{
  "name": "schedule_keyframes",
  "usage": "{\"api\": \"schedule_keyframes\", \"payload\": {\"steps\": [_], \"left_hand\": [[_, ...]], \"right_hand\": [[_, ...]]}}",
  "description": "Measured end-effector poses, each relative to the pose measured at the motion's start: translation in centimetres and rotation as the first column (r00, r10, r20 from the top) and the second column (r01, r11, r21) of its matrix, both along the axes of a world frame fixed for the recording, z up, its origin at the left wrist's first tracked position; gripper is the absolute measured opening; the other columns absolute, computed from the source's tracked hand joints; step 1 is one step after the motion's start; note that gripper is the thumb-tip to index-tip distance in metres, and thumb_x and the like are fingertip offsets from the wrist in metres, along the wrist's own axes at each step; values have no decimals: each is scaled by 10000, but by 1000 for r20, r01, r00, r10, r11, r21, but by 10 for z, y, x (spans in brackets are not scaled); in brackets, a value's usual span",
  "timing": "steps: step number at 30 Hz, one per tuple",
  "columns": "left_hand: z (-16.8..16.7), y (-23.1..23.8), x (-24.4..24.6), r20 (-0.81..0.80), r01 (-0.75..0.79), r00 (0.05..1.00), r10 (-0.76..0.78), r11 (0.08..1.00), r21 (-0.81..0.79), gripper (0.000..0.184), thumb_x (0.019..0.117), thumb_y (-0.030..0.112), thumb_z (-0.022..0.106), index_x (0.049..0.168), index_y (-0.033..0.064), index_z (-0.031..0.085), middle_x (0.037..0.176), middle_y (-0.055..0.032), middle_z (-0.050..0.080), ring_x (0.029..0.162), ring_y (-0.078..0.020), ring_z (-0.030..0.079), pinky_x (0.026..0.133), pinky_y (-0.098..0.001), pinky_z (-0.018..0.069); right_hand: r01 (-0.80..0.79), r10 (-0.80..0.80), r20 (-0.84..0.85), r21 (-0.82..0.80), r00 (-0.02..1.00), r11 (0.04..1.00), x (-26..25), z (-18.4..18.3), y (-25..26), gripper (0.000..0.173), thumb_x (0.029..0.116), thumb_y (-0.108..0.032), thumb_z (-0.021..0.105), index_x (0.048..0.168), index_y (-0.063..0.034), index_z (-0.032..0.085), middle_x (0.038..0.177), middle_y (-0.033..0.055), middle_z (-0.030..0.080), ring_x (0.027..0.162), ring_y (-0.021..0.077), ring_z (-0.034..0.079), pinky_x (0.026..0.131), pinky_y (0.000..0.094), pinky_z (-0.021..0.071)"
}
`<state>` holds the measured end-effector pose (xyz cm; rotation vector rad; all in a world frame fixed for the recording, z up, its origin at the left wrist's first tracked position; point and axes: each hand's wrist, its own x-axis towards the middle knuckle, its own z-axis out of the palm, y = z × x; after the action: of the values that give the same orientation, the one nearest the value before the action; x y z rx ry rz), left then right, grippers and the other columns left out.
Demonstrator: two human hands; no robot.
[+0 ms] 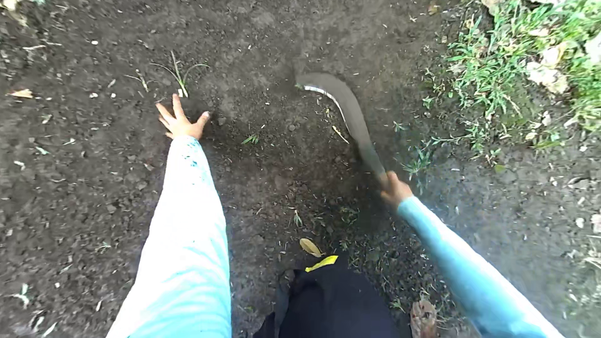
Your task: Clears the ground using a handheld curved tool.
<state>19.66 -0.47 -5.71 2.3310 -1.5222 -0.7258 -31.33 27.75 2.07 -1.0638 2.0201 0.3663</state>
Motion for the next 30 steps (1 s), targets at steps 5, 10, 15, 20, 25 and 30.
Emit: {"api": "schedule_keyframes", "payload": {"steps": [5, 10, 15, 20, 25, 30], "left_hand": [[10, -42, -17, 96, 221, 967, -237, 963, 153, 623, 1070, 309, 506, 1613, 79, 305, 1696, -263, 107, 1540, -550, 72, 1124, -820, 126], [28, 21, -88, 72, 441, 894, -442, 897, 33, 506, 1080, 142, 435, 1538, -64, 370, 1629, -313, 275, 1475, -538, 309, 1181, -689, 255], [-3, 148, -113, -3, 565, 820, -573, 808, -167, 474, 1001, 353, 592, 1411, 117, 613, 1588, -232, 407, 1511, -499, 254, 1154, -784, 117], [-9, 90, -114, 67, 80, 995, -73, 991, -105, 879, 975, 580, 549, 1635, 88, 240, 1693, -261, 129, 1560, -492, 87, 1218, -690, 62], [-4, 117, -242, -69, 597, 786, -614, 784, -167, 758, 959, 421, 646, 1528, -25, 418, 1613, -309, 308, 1500, -517, 263, 1211, -667, 206], [-4, 230, -252, -218, 834, 489, -844, 526, -168, 606, 1024, 438, 481, 1513, 80, 483, 1621, -161, 387, 1519, -374, 320, 1238, -612, 214]], "right_hand": [[215, -214, -78, 2, 974, 977, -30, 44, 140, 656, 946, -107, 718, 1520, -14, 415, 1163, 361, 668, 1075, 552, 663, 941, 690, 500], [534, -546, -44, -156, 837, 831, -25, 51, 209, 656, 923, -57, 745, 1493, 31, 433, 1117, 382, 652, 869, 517, 692, 774, 680, 544], [791, -781, 177, -285, 598, 541, -15, 45, 219, 668, 939, -60, 682, 1513, 8, 346, 961, 177, 622, 574, 179, 604, 535, 371, 551], [928, -840, 418, -283, 347, 243, -31, 36, 182, 624, 998, -29, 605, 1506, 9, 246, 772, 36, 550, 495, 76, 573, 471, 228, 529], [915, -847, 364, -264, 388, 305, -49, 12, 101, 590, 1023, -59, 608, 1512, -22, 281, 916, 111, 565, 595, 130, 576, 575, 292, 534], [507, -510, 93, 57, 855, 860, -6, -12, 141, 787, 959, -134, 675, 1604, -14, 240, 1295, 342, 625, 1172, 482, 651, 1013, 623, 508]]}}
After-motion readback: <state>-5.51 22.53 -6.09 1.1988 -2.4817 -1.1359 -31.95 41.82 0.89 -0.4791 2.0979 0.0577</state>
